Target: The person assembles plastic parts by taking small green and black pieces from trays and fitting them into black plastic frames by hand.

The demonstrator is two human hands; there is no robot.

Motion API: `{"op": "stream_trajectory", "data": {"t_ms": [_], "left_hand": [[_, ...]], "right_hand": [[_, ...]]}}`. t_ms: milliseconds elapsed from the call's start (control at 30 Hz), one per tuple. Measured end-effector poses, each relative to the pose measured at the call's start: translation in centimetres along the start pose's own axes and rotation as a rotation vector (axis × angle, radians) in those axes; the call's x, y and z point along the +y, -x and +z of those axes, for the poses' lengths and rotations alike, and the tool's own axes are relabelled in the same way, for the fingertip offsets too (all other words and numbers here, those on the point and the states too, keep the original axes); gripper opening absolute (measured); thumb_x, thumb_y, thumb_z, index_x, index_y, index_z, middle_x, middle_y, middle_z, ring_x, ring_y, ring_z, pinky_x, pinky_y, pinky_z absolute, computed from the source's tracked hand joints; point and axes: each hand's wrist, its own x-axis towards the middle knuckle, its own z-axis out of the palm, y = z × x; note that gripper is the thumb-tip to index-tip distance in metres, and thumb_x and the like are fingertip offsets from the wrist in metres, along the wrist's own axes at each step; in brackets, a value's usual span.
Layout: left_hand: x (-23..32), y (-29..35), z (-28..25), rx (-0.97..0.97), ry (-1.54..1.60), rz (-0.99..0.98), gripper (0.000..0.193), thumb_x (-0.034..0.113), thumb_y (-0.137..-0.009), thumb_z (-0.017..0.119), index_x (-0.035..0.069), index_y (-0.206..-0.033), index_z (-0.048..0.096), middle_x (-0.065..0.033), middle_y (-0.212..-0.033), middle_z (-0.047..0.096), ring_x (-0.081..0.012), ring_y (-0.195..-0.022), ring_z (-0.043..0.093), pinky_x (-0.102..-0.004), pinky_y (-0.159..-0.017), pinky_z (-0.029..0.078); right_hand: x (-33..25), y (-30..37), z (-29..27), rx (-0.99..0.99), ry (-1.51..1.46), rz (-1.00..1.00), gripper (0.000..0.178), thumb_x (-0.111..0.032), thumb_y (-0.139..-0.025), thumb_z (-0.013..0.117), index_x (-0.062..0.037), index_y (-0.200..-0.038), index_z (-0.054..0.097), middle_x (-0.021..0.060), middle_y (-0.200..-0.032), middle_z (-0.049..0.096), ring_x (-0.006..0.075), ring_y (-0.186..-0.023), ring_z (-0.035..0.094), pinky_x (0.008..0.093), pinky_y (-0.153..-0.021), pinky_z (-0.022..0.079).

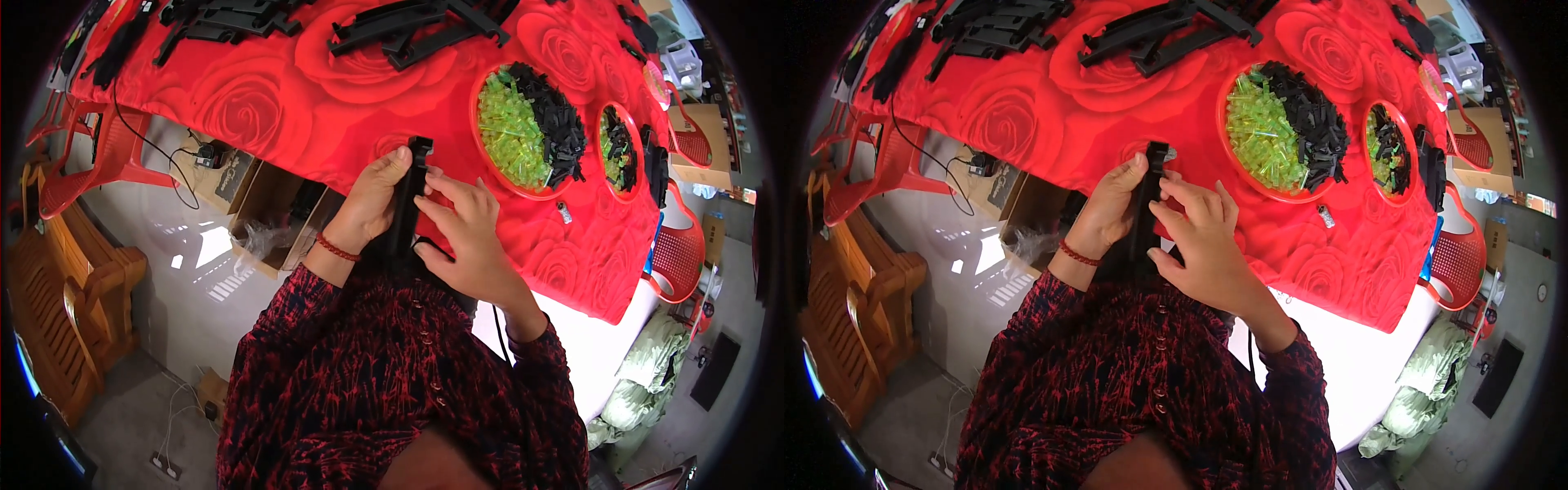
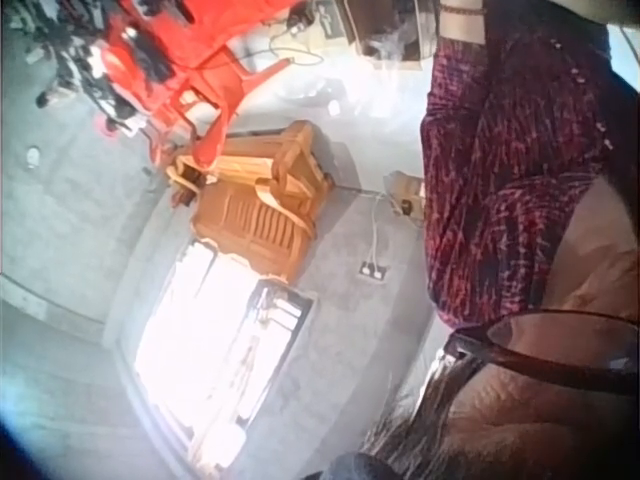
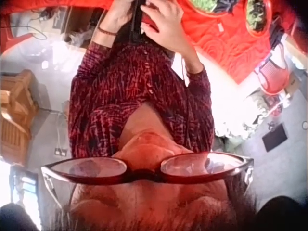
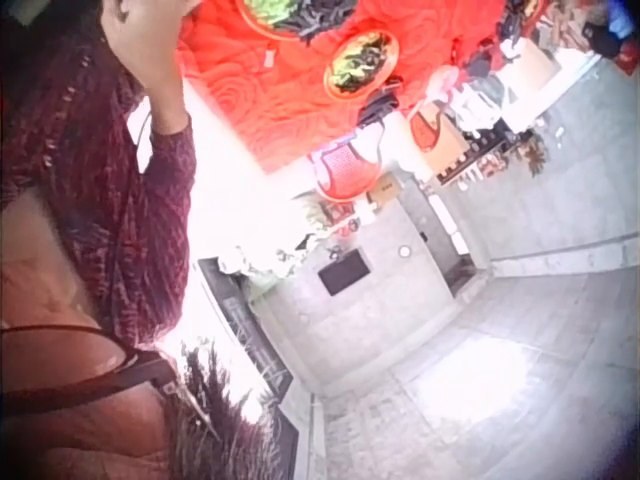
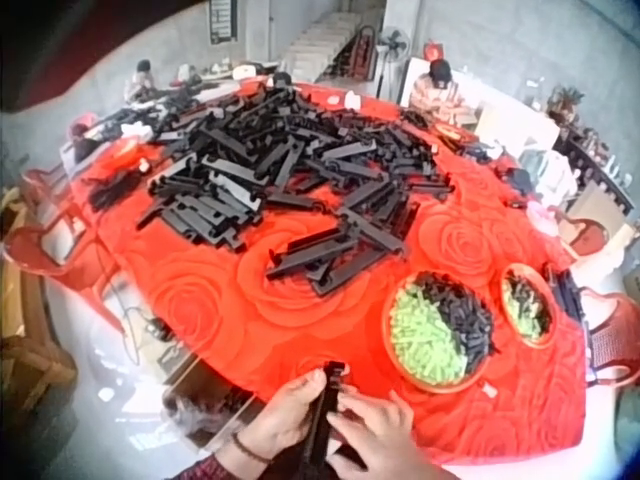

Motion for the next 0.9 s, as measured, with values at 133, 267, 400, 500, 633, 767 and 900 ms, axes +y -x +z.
{"op": "stream_trajectory", "data": {"t_ms": [133, 267, 400, 500, 633, 767, 900], "left_hand": [[1.3, 0.7, -0.2, -0.008, -0.051, -0.11, 0.038, 0.034, -0.101, 0.053, 0.002, -0.12, 0.055, -0.0171, -0.101, 0.069, -0.021, -0.069, 0.07, -0.0323, -0.059, 0.062], [1.3, 1.7, 0.2, -0.235, -0.081, -0.342, 0.043, 0.033, -0.1, 0.054, -0.001, -0.127, 0.049, -0.017, -0.097, 0.067, -0.0236, -0.076, 0.072, -0.0378, -0.066, 0.065], [1.2, 2.3, 0.8, -0.202, -0.118, -0.397, 0.044, 0.032, -0.102, 0.052, -0.002, -0.13, 0.047, -0.0199, -0.103, 0.066, -0.0281, -0.083, 0.072, -0.0426, -0.07, 0.064], [2.1, 2.9, 1.1, -0.188, -0.128, -0.423, 0.047, 0.034, -0.104, 0.047, -0.004, -0.131, 0.046, -0.0244, -0.112, 0.065, -0.0302, -0.088, 0.072, -0.0468, -0.074, 0.063], [3.5, 3.9, -0.4, -0.195, -0.035, -0.422, 0.057, 0.041, -0.105, 0.04, -0.006, -0.138, 0.04, -0.0307, -0.121, 0.061, -0.0386, -0.098, 0.069, -0.0487, -0.077, 0.062], [4.4, 3.4, -3.6, -0.287, 0.112, -0.278, 0.062, 0.043, -0.104, 0.042, -0.002, -0.146, 0.035, -0.034, -0.141, 0.044, -0.0422, -0.116, 0.06, -0.0494, -0.094, 0.055], [2.3, 3.2, -2.0, -0.182, 0.107, 0.049, 0.058, 0.044, -0.103, 0.042, 0.004, -0.145, 0.041, -0.0224, -0.151, 0.038, -0.0391, -0.141, 0.036, -0.0531, -0.115, 0.035]], "right_hand": [[1.9, 0.0, -1.0, 0.174, 0.016, 0.048, 0.048, -0.005, -0.081, 0.063, -0.0071, -0.129, 0.057, 0.0096, -0.137, 0.048, 0.0284, -0.13, 0.043, 0.0518, -0.114, 0.022], [1.5, -1.5, -1.9, 0.194, 0.278, 0.032, 0.046, -0.006, -0.083, 0.064, -0.0076, -0.129, 0.057, 0.009, -0.134, 0.051, 0.0264, -0.126, 0.046, 0.0499, -0.112, 0.024], [2.7, -0.9, -1.8, 0.09, 0.219, -0.074, 0.043, -0.009, -0.081, 0.068, -0.0093, -0.124, 0.061, 0.0048, -0.112, 0.063, 0.0229, -0.104, 0.057, 0.0498, -0.108, 0.028], [2.9, -0.5, -2.3, 0.078, 0.179, -0.085, 0.038, -0.009, -0.079, 0.071, -0.0101, -0.116, 0.063, 0.0016, -0.097, 0.065, 0.0212, -0.091, 0.06, 0.0486, -0.108, 0.028], [2.7, 0.3, -2.6, 0.114, 0.177, -0.126, 0.033, -0.011, -0.075, 0.076, -0.0096, -0.106, 0.065, 0.0013, -0.089, 0.064, 0.0205, -0.087, 0.06, 0.0462, -0.108, 0.028], [2.9, 1.3, -2.6, 0.183, 0.15, -0.052, 0.036, -0.014, -0.072, 0.08, -0.0089, -0.104, 0.066, 0.002, -0.087, 0.064, 0.0205, -0.085, 0.06, 0.0458, -0.107, 0.028], [2.8, 1.8, -1.4, 0.285, 0.159, -0.03, 0.035, -0.015, -0.071, 0.083, -0.0071, -0.099, 0.065, 0.003, -0.085, 0.063, 0.0207, -0.079, 0.059, 0.0461, -0.107, 0.029]]}}
